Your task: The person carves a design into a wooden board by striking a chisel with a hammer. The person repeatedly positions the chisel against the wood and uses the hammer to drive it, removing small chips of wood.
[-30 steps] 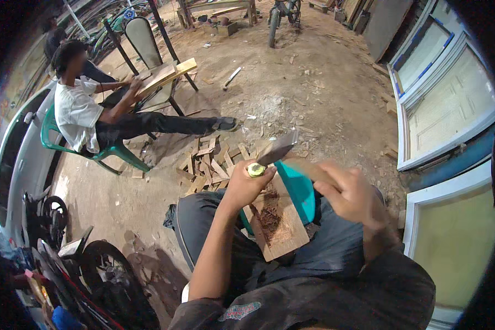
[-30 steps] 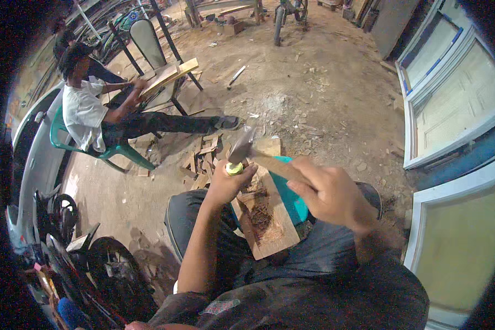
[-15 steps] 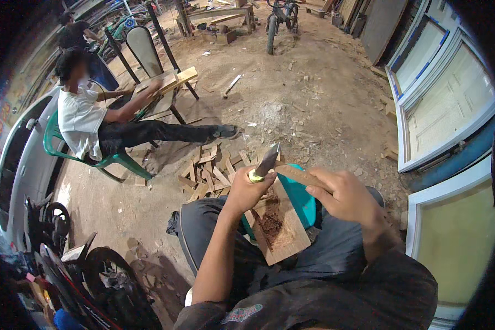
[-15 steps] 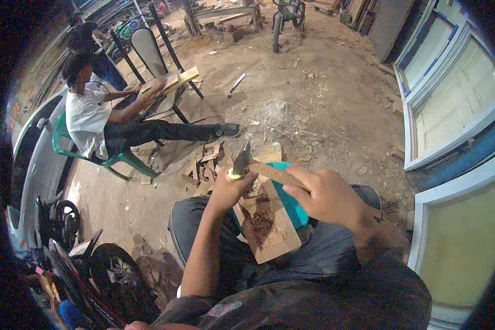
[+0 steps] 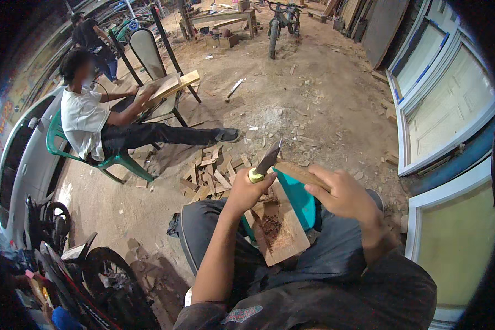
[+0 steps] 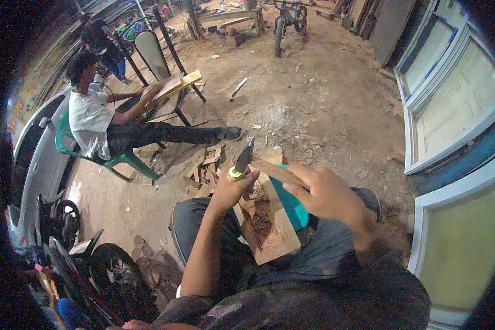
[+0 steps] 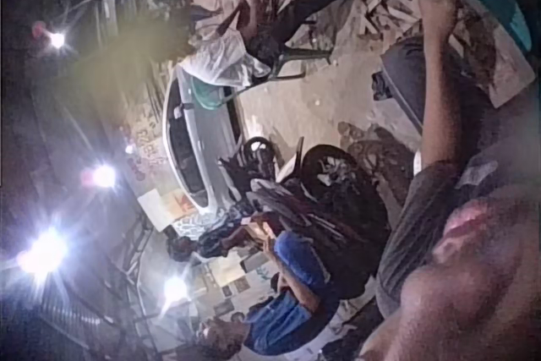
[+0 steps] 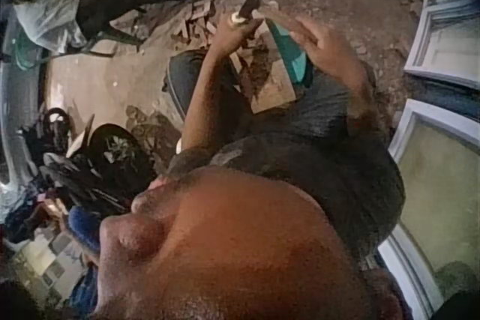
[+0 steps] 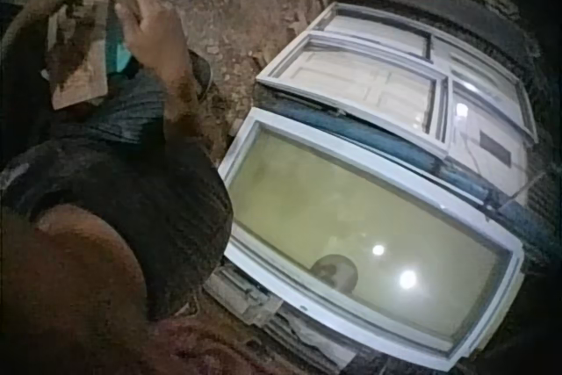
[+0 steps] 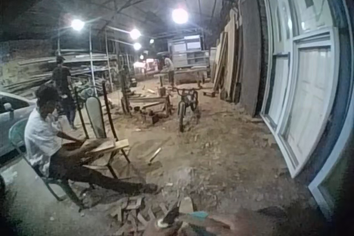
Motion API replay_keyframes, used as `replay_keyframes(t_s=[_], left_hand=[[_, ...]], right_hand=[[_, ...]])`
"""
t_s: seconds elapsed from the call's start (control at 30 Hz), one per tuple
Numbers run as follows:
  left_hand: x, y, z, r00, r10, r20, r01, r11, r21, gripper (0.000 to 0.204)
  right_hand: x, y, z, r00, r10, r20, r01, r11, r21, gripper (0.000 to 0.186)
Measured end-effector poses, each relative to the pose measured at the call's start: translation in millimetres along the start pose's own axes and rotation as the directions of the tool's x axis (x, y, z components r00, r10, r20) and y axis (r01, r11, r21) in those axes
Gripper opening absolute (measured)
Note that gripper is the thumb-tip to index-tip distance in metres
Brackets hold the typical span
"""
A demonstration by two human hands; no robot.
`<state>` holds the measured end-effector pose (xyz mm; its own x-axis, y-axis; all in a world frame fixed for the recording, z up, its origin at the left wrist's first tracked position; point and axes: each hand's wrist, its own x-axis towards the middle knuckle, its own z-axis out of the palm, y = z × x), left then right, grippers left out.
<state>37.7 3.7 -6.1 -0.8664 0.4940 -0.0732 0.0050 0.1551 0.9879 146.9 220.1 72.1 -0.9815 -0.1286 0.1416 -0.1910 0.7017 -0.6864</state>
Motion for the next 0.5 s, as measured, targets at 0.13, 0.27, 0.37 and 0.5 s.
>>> replay_keyframes(t_s=[0.13, 0.27, 0.37, 0.5], left_hand=[[0.5, 1.8, 0.2, 0.999, -0.032, 0.012, 0.032, 0.999, 0.009, 0.023], [1.7, -5.7, -0.8, 1.000, 0.018, -0.006, -0.018, 1.000, 0.003, 0.024], [1.6, -4.5, 0.8, 1.000, 0.016, -0.017, -0.016, 1.000, 0.009, 0.024], [0.8, -2.1, 1.2, 1.000, 0.009, -0.029, -0.008, 1.000, 0.009, 0.024]], right_hand=[[0.0, -0.2, -1.4, 0.999, 0.044, 0.022, -0.044, 0.999, -0.001, 0.033], [0.6, -4.3, -0.7, 0.999, 0.033, 0.022, -0.033, 0.999, -0.018, 0.035], [0.9, -2.1, -0.5, 0.999, 0.039, 0.036, -0.039, 0.999, -0.001, 0.036], [2.0, -1.2, -1.2, 0.998, 0.030, 0.050, -0.029, 1.000, -0.007, 0.039]])
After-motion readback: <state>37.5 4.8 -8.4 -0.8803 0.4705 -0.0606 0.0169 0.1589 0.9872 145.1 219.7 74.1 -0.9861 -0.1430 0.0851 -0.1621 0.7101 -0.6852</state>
